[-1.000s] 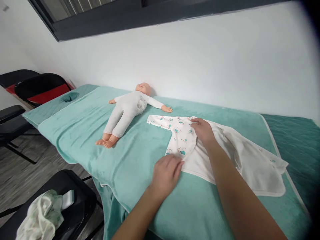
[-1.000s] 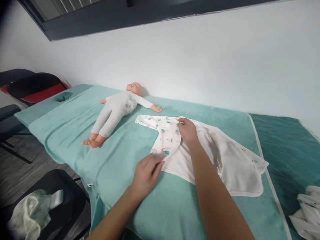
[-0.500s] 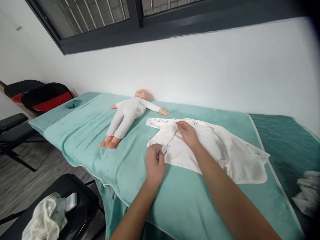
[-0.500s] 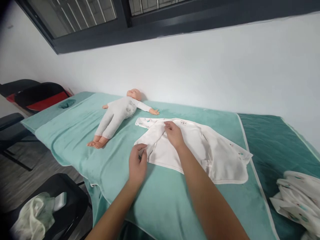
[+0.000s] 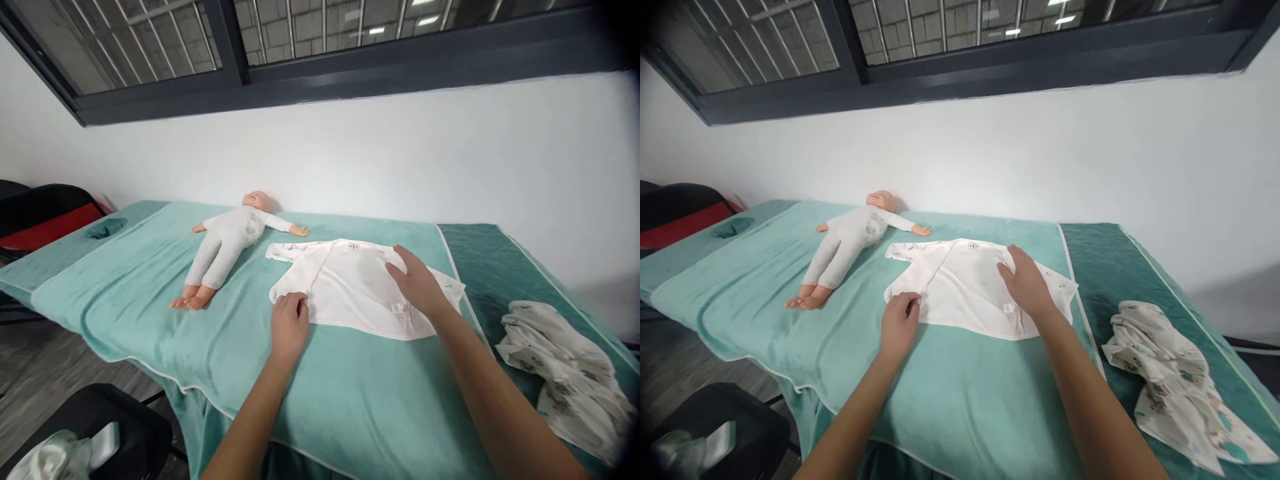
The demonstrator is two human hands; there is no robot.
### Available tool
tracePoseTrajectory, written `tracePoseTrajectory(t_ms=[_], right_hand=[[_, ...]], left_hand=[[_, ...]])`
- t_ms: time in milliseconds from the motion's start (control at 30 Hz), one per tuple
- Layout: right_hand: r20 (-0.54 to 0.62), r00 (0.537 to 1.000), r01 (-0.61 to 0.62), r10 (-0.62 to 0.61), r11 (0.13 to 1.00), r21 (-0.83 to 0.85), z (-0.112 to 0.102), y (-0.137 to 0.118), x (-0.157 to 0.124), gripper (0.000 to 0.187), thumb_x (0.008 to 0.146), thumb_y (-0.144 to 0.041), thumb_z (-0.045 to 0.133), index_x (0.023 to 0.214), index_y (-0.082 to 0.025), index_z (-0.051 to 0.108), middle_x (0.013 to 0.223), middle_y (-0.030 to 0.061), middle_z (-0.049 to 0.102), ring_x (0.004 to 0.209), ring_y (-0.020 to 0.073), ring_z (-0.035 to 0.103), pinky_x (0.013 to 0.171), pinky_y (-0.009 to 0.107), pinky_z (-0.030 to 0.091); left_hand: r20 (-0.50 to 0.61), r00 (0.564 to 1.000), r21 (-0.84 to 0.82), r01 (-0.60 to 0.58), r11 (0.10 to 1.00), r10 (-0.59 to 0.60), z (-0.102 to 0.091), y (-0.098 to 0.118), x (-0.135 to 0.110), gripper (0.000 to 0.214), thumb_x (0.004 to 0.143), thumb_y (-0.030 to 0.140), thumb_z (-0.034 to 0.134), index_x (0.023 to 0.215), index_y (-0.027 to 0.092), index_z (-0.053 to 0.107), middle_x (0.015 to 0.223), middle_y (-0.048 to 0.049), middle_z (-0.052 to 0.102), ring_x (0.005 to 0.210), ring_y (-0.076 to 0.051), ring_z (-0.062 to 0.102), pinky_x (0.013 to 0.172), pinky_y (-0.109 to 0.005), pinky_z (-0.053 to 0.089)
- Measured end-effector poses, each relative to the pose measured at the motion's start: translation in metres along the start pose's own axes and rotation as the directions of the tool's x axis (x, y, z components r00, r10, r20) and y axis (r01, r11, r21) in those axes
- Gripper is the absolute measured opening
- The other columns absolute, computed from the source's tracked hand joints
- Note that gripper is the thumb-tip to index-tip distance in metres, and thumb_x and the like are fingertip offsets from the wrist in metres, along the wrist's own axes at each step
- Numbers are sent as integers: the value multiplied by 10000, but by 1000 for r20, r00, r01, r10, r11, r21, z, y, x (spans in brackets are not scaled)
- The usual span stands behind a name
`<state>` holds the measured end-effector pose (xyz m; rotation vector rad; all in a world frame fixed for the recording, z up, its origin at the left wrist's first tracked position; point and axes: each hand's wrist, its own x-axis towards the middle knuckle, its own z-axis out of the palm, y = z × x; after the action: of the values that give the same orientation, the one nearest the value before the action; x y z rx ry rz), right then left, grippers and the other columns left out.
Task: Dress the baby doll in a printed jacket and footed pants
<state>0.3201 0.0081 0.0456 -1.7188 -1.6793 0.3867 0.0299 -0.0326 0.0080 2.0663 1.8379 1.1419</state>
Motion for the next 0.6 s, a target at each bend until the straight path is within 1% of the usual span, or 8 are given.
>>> tracePoseTrajectory(t_ms=[33,67,133,200,367,433,500,600], right_hand=[[32,999,-7,10,994,-107,5,14,0,626,933,-394,485,1440,-27,453,1540,217,391,1457,333,337,1204,509,280],[67,998,17,-4,983,-184,11,26,-2,631,932,-384,482,1436,-5,451,1546,227,375,1471,343,305,1210,524,256],[162,981,146,-108,958,-245,25,40,-8,623,947,-417,464,1430,-24,470,1568,199,350,1486,326,275,1223,509,236],[216,960,227,-180,950,-215,30,43,-12,598,956,-463,446,1417,-86,505,1573,147,364,1477,292,309,1223,475,257],[55,995,95,-89,988,-118,18,37,6,554,993,-448,340,1442,-158,486,1482,92,512,1368,228,485,1168,385,378],[49,988,156,-149,963,-219,18,40,17,553,996,-411,322,1448,-132,477,1515,107,469,1415,243,423,1195,412,330],[122,974,222,-190,910,-351,24,44,24,554,996,-402,318,1456,-132,469,1564,94,396,1467,261,331,1220,467,263],[205,968,226,-144,856,-465,35,48,27,568,1007,-464,294,1490,-198,429,1608,27,315,1498,261,259,1223,513,225]], left_hand=[[0,1000,-6,5,1000,-5,0,0,0,201,902,148,462,953,201,650,912,-40,693,880,-224,567,813,-371,446],[-1,1000,-12,10,1000,-10,0,0,0,202,902,153,463,952,203,652,912,-40,694,880,-224,570,814,-370,448],[-5,1000,-24,21,999,-21,-1,-1,1,199,901,165,467,949,208,655,912,-39,696,882,-225,575,812,-368,453],[-9,999,-36,33,999,-34,-1,-2,1,194,902,181,472,946,212,658,916,-38,699,887,-226,581,811,-367,456],[3,998,-47,61,997,-61,-1,-2,2,199,905,202,471,950,220,664,923,-34,701,885,-221,588,812,-366,460],[10,997,-49,75,996,-75,-1,-3,2,201,901,199,471,949,223,665,918,-32,698,882,-218,588,810,-364,460],[14,996,-52,91,995,-91,0,-3,3,202,900,202,471,951,225,665,913,-31,694,878,-215,588,809,-363,460],[19,995,-59,99,993,-98,0,-3,3,199,898,199,474,951,226,663,908,-29,689,885,-211,592,819,-363,457]])
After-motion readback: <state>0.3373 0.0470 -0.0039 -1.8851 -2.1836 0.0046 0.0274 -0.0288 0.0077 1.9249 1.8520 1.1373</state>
